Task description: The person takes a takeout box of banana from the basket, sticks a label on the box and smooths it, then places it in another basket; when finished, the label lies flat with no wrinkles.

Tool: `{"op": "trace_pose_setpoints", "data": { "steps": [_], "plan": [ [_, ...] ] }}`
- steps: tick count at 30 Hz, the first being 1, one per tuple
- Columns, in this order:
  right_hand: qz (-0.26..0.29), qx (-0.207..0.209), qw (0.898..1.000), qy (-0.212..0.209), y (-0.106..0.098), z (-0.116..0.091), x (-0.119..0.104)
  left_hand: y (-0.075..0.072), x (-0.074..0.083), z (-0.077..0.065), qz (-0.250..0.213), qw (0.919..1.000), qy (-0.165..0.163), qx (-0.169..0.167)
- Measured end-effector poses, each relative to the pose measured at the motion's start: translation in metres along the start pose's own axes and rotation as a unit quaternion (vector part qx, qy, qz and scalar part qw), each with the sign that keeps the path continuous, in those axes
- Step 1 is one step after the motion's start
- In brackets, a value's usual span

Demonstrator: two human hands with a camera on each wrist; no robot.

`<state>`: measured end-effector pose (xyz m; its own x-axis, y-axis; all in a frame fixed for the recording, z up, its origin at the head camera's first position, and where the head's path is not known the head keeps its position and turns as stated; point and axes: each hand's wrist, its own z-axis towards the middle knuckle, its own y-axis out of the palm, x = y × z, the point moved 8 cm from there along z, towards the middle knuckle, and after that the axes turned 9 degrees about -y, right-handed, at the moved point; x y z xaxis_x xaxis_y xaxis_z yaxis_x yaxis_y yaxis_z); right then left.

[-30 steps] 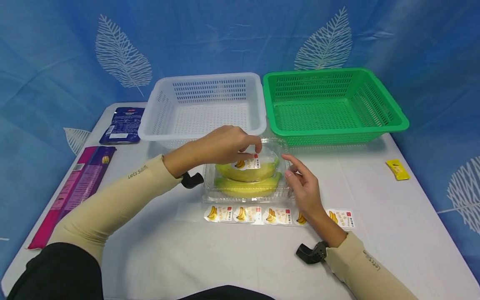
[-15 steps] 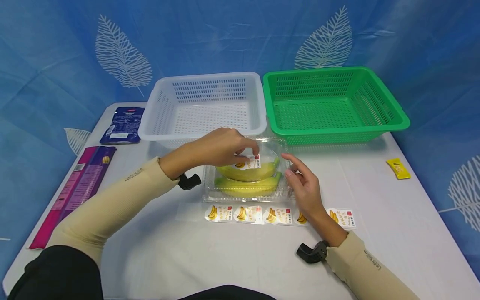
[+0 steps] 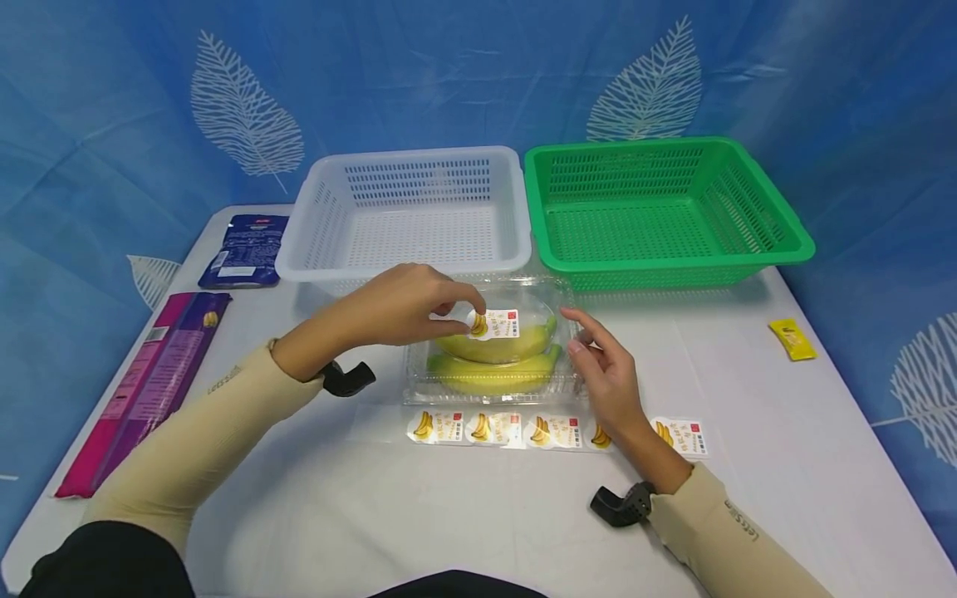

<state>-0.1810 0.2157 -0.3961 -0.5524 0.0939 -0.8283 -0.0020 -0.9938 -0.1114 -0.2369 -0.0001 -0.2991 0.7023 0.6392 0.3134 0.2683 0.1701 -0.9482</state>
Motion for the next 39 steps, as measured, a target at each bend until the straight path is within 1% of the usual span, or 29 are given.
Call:
{"op": "trace_pose_setpoints", "data": {
  "steps": [4,7,10,12,14,18,22,25,27,31,33,36,39],
  "plan": [
    [0.002,0.000,1.000,0.004,0.001,0.001,0.001,-0.007,-0.020,-0.022,-0.031,0.9980,-0.034,0.043],
    [0.005,0.005,1.000,0.003,0.000,0.001,0.000,-0.009,-0.033,-0.038,-0.051,0.9941,-0.052,0.081],
    [0.000,0.005,1.000,0.001,0.000,0.001,0.001,-0.007,-0.044,-0.052,-0.072,0.9884,-0.071,0.114],
    [0.005,0.004,1.000,0.002,-0.001,0.000,0.001,-0.003,-0.050,-0.061,-0.085,0.9839,-0.090,0.129],
    [0.007,0.002,1.000,0.004,-0.001,0.000,0.001,0.003,-0.055,-0.070,-0.098,0.9790,-0.115,0.137],
    [0.012,0.005,1.000,0.009,-0.001,0.000,0.001,0.017,-0.065,-0.083,-0.127,0.9683,-0.162,0.142],
    [0.007,0.003,1.000,0.006,-0.001,0.000,0.000,0.032,-0.070,-0.092,-0.155,0.9570,-0.197,0.146],
    [0.004,0.000,1.000,0.005,-0.002,0.000,0.000,0.044,-0.070,-0.097,-0.181,0.9494,-0.214,0.142],
    [0.002,0.000,1.000,0.005,-0.002,-0.001,0.000,0.051,-0.069,-0.097,-0.203,0.9454,-0.214,0.138],
    [0.006,-0.001,1.000,0.007,-0.002,-0.002,0.000,0.062,-0.065,-0.094,-0.262,0.9373,-0.190,0.130],
    [0.008,-0.003,1.000,0.008,-0.002,-0.002,0.000,0.067,-0.062,-0.092,-0.302,0.9290,-0.176,0.120],
    [0.009,-0.007,1.000,0.006,-0.002,-0.001,-0.001,0.072,-0.061,-0.090,-0.354,0.9141,-0.166,0.107],
    [0.010,-0.012,1.000,0.002,-0.002,0.001,-0.001,0.075,-0.060,-0.088,-0.390,0.9016,-0.155,0.106]
  ]
}}
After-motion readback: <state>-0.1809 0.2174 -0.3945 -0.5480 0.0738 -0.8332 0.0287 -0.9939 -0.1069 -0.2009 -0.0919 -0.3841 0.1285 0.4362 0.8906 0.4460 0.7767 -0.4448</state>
